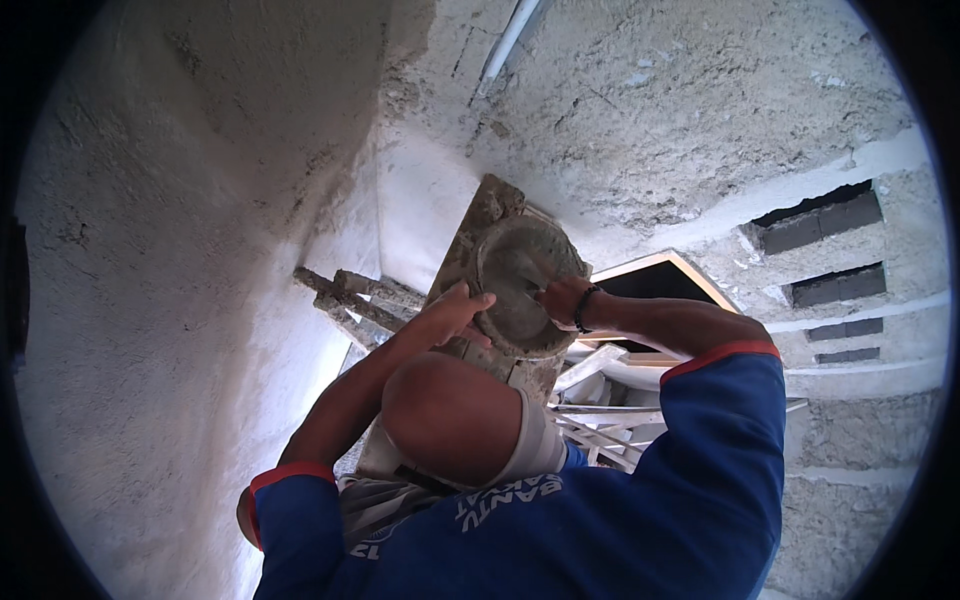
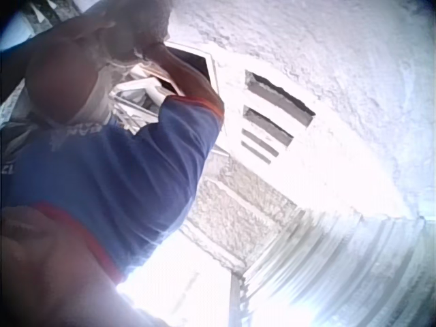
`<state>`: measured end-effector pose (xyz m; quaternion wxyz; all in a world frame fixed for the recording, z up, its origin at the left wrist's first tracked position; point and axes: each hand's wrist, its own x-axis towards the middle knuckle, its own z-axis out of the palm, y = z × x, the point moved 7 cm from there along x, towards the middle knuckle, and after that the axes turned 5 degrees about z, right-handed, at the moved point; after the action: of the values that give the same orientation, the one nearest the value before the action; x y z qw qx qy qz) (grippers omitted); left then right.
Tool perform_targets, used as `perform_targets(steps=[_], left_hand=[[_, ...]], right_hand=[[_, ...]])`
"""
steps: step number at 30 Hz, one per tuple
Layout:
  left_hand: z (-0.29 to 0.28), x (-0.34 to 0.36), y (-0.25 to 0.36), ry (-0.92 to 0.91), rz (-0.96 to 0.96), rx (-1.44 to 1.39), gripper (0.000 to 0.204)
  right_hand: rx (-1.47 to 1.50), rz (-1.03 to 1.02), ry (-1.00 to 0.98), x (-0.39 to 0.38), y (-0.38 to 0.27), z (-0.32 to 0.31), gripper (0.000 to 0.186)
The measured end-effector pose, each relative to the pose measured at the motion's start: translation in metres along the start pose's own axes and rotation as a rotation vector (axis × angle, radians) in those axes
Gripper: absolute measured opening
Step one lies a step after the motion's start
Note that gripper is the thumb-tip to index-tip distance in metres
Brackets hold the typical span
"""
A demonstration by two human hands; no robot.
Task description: The person applies wet plaster to a concrete wall using a trowel, taking the material from a bucket held by hand and spreading it over the rough surface while standing on a wooden scaffold.
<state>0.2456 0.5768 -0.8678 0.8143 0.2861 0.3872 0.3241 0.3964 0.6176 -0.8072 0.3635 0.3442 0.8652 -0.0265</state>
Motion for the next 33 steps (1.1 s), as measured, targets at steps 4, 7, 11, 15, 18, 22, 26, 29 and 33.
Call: perform_targets(steps=[4, 7, 11, 15, 18, 22, 26, 29, 33], left_hand=[[-0.007, 0.011, -0.013, 0.016, 0.011, 0.004, 0.059], [-0.004, 0.007, -0.008, -0.001, 0.041, -0.007, 0.061], [0.001, -0.005, -0.002, 0.006, 0.021, -0.011, 0.063], [0.003, -0.012, 0.008, -0.027, 0.041, 0.009, 0.066], [0.001, -0.012, 0.008, -0.021, 0.05, 0.008, 0.066], [0.01, -0.014, 0.007, -0.028, 0.047, -0.046, 0.065], [0.008, -0.012, 0.002, -0.013, 0.049, -0.064, 0.064], [0.006, -0.008, 0.003, 0.026, 0.083, -0.018, 0.063], [0.008, -0.002, 0.001, 0.005, 0.07, -0.022, 0.062]], right_hand=[[-0.071, -0.112, -0.056, 0.006, -0.007, 0.006, 0.027], [-0.119, -0.184, -0.125, 0.005, -0.015, 0.017, 0.027], [-0.075, -0.194, -0.128, -0.019, -0.007, -0.032, 0.023], [-0.244, 0.016, 0.099, -0.029, 0.012, -0.127, 0.018], [-0.435, 0.098, 0.159, -0.007, 0.022, -0.122, 0.018], [-0.317, 0.193, -0.046, -0.001, 0.044, -0.059, 0.02], [-0.211, 0.159, -0.269, -0.017, 0.038, -0.032, 0.021], [-0.098, 0.097, -0.399, -0.018, 0.028, -0.018, 0.028], [0.417, 0.328, -0.716, -0.01, 0.031, 0.04, 0.03]])
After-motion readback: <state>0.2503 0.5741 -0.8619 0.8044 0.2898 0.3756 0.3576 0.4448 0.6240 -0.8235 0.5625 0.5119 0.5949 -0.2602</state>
